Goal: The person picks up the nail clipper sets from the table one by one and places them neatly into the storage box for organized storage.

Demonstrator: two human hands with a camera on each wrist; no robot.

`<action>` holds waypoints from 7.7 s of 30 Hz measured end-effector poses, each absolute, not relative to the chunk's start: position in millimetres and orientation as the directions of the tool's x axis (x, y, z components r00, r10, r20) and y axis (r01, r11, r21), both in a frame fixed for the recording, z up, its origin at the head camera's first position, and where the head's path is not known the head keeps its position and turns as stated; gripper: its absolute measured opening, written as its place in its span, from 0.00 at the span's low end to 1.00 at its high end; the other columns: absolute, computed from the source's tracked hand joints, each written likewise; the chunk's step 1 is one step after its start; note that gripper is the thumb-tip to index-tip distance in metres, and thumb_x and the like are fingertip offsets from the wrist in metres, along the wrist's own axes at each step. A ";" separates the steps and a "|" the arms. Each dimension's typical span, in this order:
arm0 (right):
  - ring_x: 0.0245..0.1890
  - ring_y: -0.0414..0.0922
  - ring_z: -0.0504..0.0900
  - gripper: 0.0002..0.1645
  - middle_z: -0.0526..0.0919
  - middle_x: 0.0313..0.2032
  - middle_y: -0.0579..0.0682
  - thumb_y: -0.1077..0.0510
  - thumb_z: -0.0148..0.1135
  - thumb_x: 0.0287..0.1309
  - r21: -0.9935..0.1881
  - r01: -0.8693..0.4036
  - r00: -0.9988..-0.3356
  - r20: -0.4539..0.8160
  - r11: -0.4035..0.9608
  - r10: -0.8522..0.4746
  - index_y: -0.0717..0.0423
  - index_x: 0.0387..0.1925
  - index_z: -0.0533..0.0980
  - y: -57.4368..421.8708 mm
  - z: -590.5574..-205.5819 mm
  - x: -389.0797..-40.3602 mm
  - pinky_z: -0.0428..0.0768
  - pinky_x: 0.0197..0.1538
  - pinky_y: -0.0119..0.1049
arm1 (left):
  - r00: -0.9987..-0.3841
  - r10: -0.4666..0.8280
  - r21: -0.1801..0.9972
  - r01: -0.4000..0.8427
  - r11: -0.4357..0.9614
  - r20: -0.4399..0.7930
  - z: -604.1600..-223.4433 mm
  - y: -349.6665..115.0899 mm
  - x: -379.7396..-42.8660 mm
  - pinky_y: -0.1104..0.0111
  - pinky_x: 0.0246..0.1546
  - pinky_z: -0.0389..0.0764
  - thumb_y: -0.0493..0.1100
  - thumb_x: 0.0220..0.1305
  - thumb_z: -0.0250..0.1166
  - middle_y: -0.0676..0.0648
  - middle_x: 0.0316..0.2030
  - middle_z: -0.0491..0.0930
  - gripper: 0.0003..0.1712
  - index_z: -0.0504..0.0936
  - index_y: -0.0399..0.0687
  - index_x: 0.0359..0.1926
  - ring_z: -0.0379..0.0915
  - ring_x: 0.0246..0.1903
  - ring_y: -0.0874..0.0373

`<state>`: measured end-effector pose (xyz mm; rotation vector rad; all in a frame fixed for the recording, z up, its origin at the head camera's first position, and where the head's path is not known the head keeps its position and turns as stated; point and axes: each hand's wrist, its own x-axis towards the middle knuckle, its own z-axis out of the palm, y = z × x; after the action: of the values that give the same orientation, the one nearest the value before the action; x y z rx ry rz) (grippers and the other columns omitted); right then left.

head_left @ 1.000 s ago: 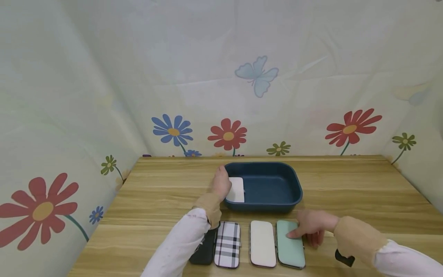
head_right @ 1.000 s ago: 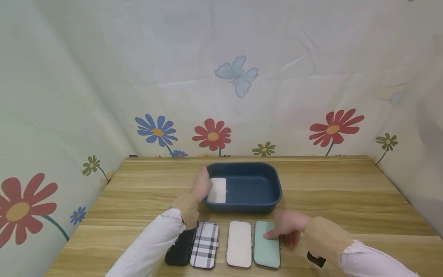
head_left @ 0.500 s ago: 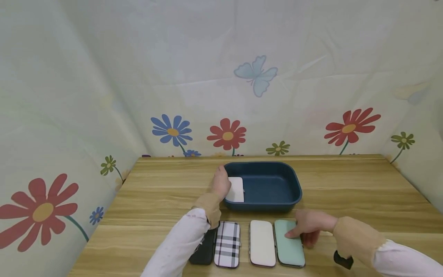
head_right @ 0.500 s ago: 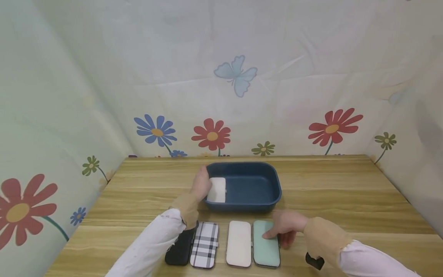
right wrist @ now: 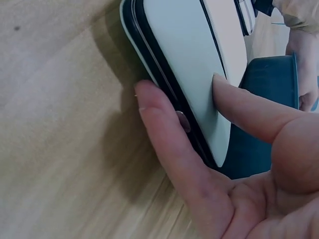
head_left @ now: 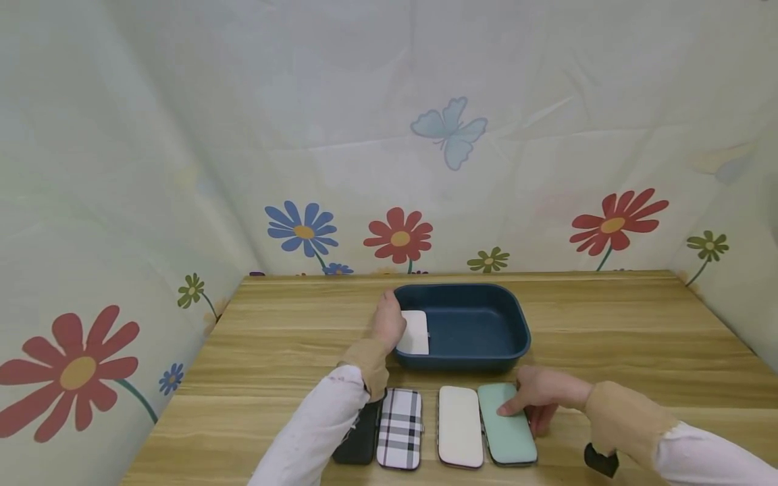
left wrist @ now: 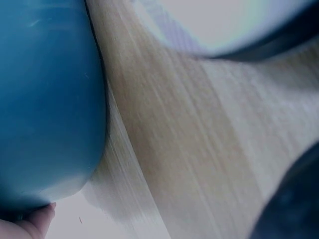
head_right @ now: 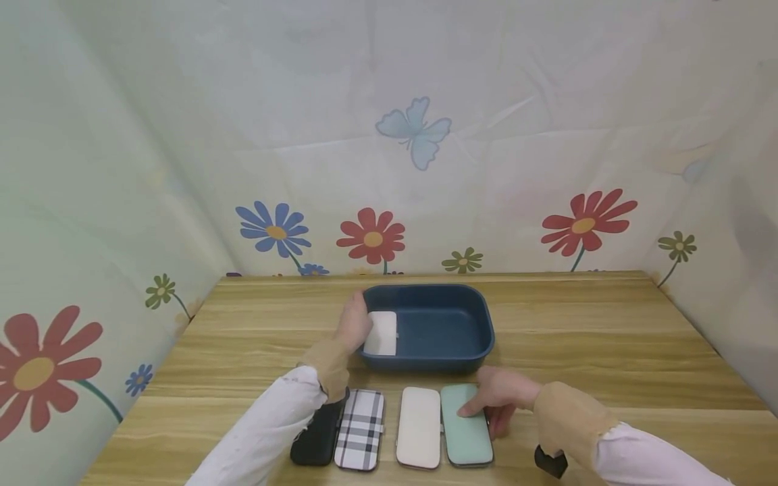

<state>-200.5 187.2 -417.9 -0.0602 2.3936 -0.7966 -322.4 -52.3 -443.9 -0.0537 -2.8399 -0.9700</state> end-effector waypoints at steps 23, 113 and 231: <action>0.14 0.46 0.78 0.21 0.77 0.14 0.56 0.52 0.69 0.46 -0.545 0.142 -0.819 -0.534 0.826 -0.212 0.63 0.22 0.68 186.7 -421.8 -199.5 0.78 0.19 0.33 | -0.988 -0.015 0.597 0.079 0.798 0.151 -443.3 -53.2 -321.6 0.63 0.50 0.69 0.26 0.55 0.57 0.33 0.50 0.68 0.24 0.62 0.28 0.54 0.69 0.48 0.47; 0.15 0.45 0.76 0.16 0.74 0.20 0.55 0.59 0.65 0.51 -0.692 0.177 -0.845 -0.471 0.700 -0.252 0.65 0.29 0.67 198.7 -424.7 -190.1 0.79 0.21 0.36 | -0.979 0.012 0.601 0.135 0.788 0.205 -450.7 -54.4 -322.9 0.62 0.51 0.67 0.23 0.54 0.55 0.31 0.50 0.67 0.25 0.62 0.25 0.54 0.67 0.49 0.46; 0.24 0.44 0.76 0.18 0.77 0.23 0.52 0.56 0.48 0.65 -0.881 0.170 -0.910 -0.312 0.441 -0.273 0.71 0.37 0.69 157.1 -370.9 -286.2 0.79 0.34 0.40 | -0.984 -0.003 0.590 0.104 0.801 0.177 -445.2 -53.1 -320.5 0.62 0.50 0.68 0.23 0.52 0.58 0.32 0.53 0.65 0.28 0.61 0.27 0.56 0.67 0.50 0.46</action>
<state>-286.2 157.1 -370.9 -0.0864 2.2870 -1.4680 -320.5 -53.1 -445.2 -0.0794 -2.8185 -0.9378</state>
